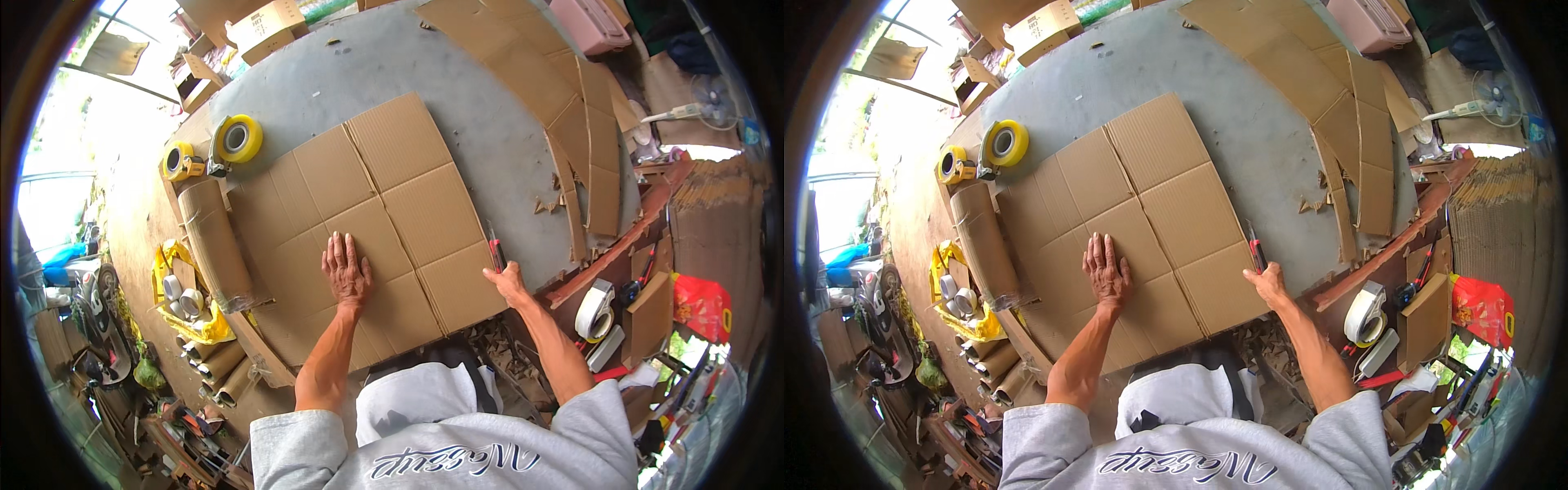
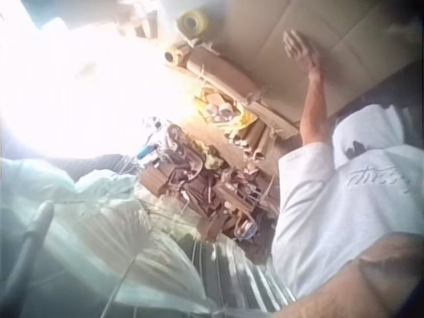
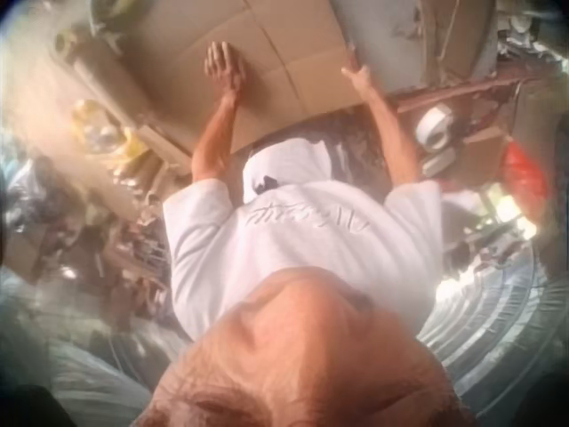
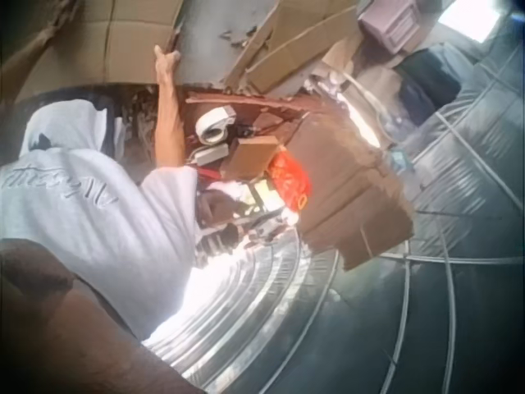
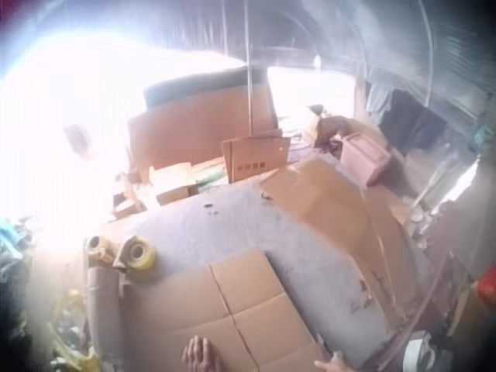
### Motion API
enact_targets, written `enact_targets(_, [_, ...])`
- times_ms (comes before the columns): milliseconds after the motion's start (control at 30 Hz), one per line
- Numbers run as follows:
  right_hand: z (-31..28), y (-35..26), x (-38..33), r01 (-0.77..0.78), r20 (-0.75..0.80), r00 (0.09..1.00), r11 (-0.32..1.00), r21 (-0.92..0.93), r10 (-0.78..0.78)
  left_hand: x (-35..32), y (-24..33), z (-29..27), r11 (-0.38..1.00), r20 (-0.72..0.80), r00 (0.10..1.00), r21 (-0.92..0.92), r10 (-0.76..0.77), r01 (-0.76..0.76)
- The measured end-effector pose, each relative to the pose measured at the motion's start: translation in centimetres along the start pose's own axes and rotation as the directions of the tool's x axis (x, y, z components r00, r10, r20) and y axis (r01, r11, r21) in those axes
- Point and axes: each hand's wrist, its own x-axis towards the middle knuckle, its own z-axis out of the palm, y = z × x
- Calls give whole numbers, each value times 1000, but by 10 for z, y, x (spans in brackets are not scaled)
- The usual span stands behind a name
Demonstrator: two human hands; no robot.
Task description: The person cuts a flat cardboard sheet with a utility knife, folds it into a rectangular box, and seals the seams with a tape dispenser. The finished box is placed on the workbench.
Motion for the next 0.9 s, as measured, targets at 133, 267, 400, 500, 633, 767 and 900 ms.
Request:
enact_targets(133, [9, -18, -20, -99, -44, 995, 972, -212, 92, -2, -2, 3, 1000, 0, 1000, 1, 1, -1])
enact_targets(267, [4, -30, -36, 52, -76, 996, 997, -64, -57, 1, 2, -3, 1000, 9, 1000, 3, 8, -8])
enact_targets(400, [-1, -94, -60, 152, -157, 972, 975, -161, -177, 1, 0, 4, 999, -21, 999, 30, -42, 43])
enact_targets(500, [16, -125, -109, 347, -159, 907, 906, -242, -390, 3, 5, 1, 993, -2, 996, 73, -88, 87])
enact_targets(633, [36, -129, -149, 565, -138, 782, 784, -256, -608, -2, 4, 2, 992, -3, 996, 82, -93, 93])
enact_targets(767, [70, -147, -198, 616, 79, 769, 701, -361, -635, -9, -18, 28, 994, 2, 996, 58, -90, 90])
enact_targets(900, [111, -151, -212, 644, 203, 764, 701, -308, -613, -31, -46, 55, 997, 34, 997, 25, -67, 67])
